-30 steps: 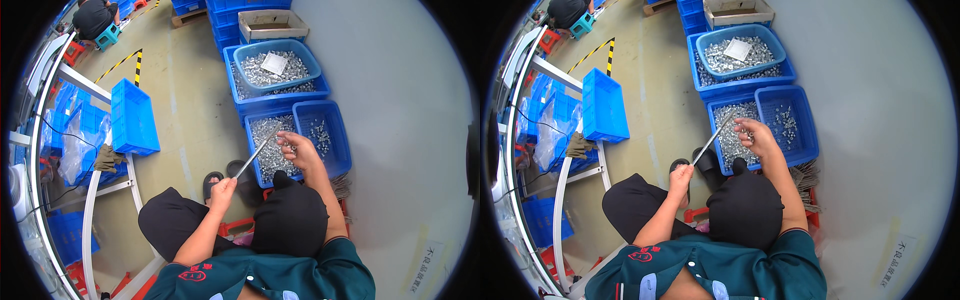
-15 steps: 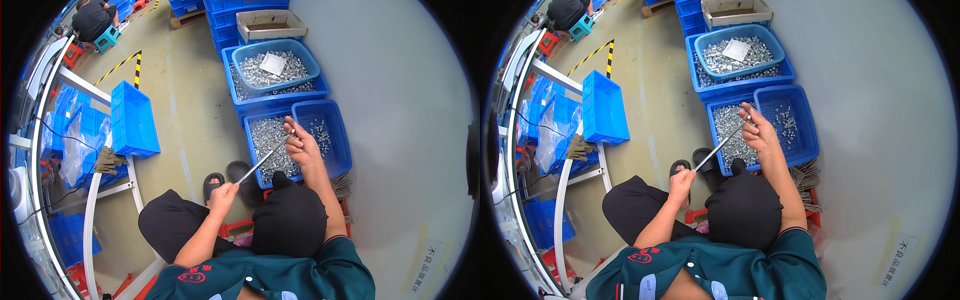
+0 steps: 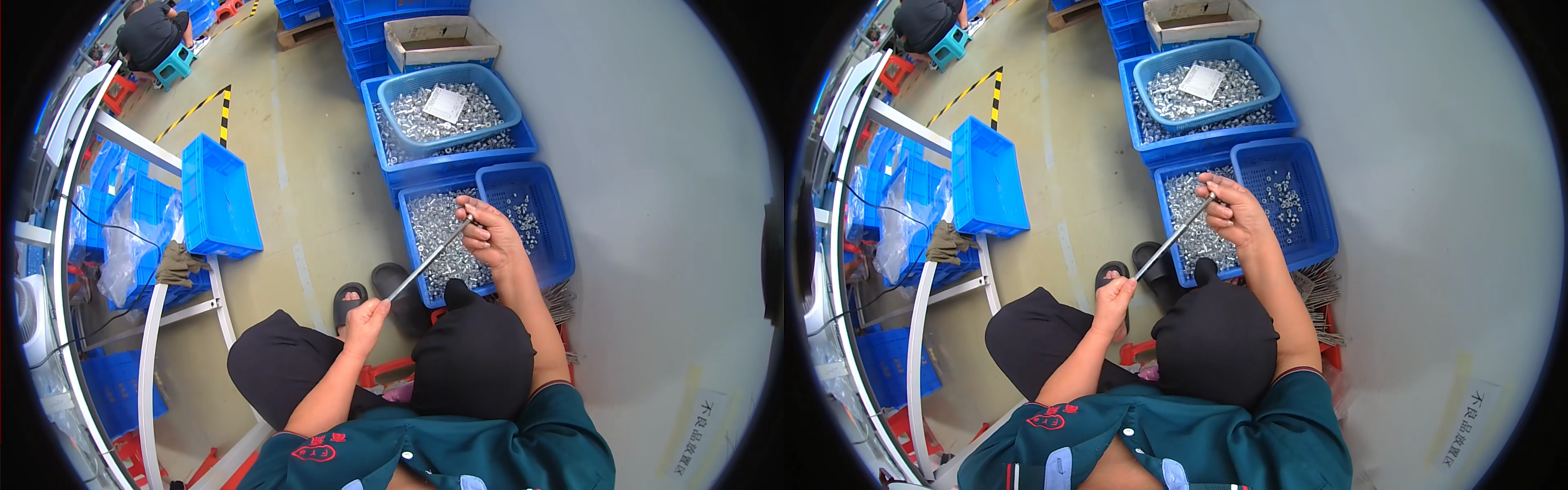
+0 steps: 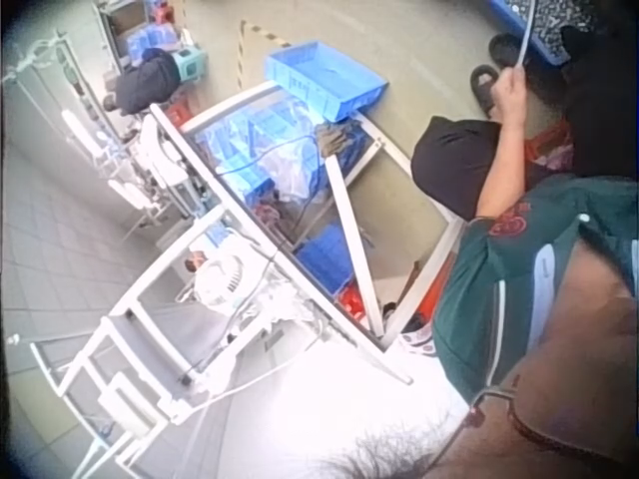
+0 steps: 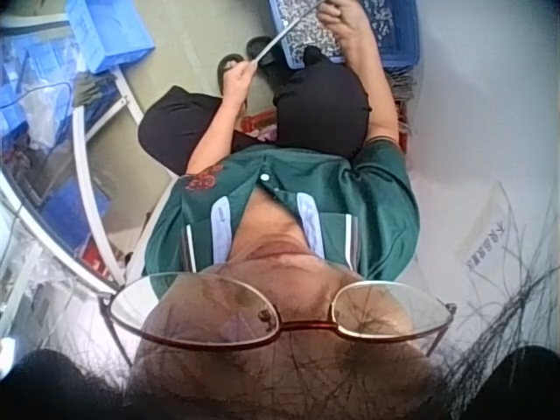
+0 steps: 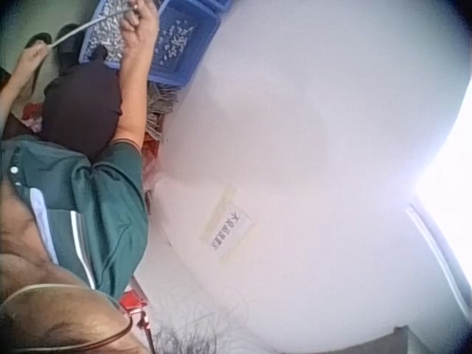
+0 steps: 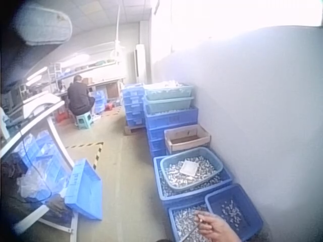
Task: Threading small cylindrical metal parts onto a long metal rod.
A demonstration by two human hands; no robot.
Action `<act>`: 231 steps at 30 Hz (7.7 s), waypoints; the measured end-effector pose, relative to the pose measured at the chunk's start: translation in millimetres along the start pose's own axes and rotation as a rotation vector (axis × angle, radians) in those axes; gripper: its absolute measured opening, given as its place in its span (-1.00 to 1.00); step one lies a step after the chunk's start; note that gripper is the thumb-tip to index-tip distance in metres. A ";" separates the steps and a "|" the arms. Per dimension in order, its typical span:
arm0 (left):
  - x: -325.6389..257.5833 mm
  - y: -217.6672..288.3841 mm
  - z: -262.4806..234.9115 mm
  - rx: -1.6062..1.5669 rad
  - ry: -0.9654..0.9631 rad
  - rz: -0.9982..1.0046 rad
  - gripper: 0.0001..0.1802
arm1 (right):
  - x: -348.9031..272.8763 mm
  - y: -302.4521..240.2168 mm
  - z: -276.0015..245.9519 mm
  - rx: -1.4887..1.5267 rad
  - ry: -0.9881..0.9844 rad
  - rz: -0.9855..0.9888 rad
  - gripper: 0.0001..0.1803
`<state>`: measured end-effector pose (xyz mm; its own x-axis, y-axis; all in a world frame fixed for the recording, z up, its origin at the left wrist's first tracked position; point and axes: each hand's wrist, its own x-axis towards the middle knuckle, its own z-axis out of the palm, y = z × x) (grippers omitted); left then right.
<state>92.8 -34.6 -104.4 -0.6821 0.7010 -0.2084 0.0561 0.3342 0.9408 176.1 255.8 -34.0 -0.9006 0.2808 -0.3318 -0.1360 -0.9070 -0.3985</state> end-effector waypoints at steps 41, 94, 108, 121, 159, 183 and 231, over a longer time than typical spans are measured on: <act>-18.0 24.1 14.8 -0.374 -0.199 0.041 -0.67 | -447.5 60.0 -82.7 -0.337 1.054 -0.200 -0.32; 4.8 14.0 19.1 -0.418 -0.208 -0.385 -0.59 | 1.5 24.3 -7.5 -0.548 0.237 -0.422 -0.78; -5.0 8.5 12.2 -0.422 -0.215 -0.380 -0.60 | 5.6 -11.5 8.3 -0.353 0.173 -0.363 -0.79; -3.9 11.4 5.3 -0.404 -0.139 -0.319 -0.59 | 5.3 10.4 -0.8 0.217 -0.018 0.002 -0.73; -4.8 -9.4 1.0 -0.144 -0.054 -0.123 -0.58 | -22.3 -22.6 13.2 -0.838 0.115 -0.109 -0.81; -0.1 2.1 10.9 -0.108 -0.039 -0.035 -0.63 | -16.6 16.4 22.9 -0.858 0.185 -0.120 -0.82; -8.8 -1.5 6.9 -0.068 -0.071 -0.125 -0.63 | -4.5 7.8 -19.9 0.090 0.083 0.040 -0.84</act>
<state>103.8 -36.9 -105.8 -0.6273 0.7001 -0.3412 -0.0775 0.3798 0.9218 187.4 253.7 -52.6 -0.8692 0.2659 -0.4169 -0.1411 -0.9415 -0.3062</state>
